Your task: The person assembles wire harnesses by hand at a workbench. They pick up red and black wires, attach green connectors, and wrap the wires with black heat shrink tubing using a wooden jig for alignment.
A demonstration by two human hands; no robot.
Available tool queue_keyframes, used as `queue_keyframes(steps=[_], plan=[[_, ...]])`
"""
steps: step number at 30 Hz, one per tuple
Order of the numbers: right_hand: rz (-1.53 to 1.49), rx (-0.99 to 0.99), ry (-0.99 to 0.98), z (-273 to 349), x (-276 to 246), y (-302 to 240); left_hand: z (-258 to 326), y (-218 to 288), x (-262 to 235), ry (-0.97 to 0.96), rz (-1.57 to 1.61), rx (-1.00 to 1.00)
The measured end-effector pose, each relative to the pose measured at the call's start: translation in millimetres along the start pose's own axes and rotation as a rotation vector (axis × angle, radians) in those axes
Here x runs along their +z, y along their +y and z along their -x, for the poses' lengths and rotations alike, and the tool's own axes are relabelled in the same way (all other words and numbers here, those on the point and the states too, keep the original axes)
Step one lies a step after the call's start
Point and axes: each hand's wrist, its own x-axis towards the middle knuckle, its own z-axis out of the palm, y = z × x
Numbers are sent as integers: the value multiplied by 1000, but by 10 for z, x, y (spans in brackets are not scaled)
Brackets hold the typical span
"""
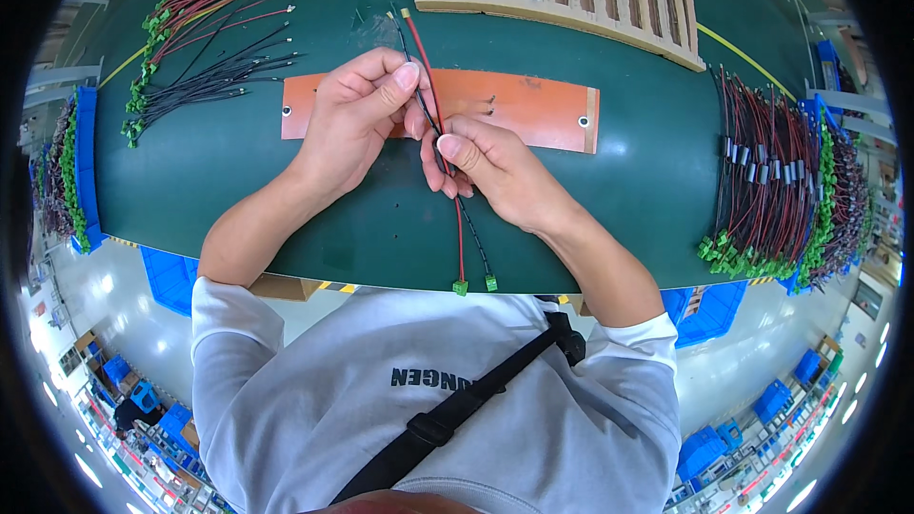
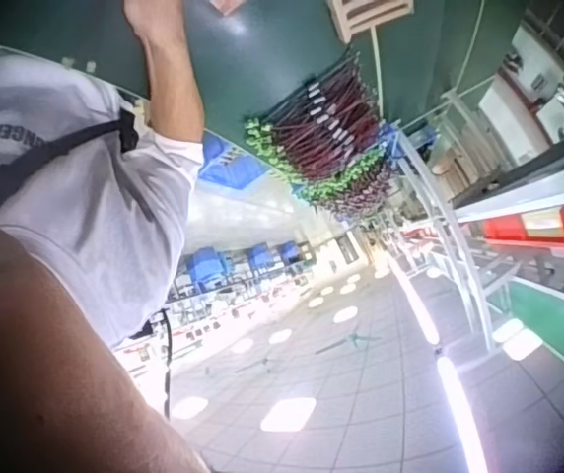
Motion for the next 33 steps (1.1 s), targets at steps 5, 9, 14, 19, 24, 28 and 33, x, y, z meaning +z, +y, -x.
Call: queue_keyframes(steps=[5,9,14,19,24,28,33], plan=[[52,39,28,23,23,-37,-65,16,-58,-50,-78,102],[53,-47,87,12,-82,14,-51,33,10,-61,-129,177],[66,-31,127,52,45,-14,-30,8,12,58,-130,131],[112,-1,123,69,76,-71,-70,25,-31,96,-13,101],[158,58,101,74,54,-123,-54,36,-41,48,-109,101],[149,79,112,73,69,-135,-45,80,-83,16,-133,118],[143,96,100,79,51,-138,-36,112,-69,-27,8,116]])
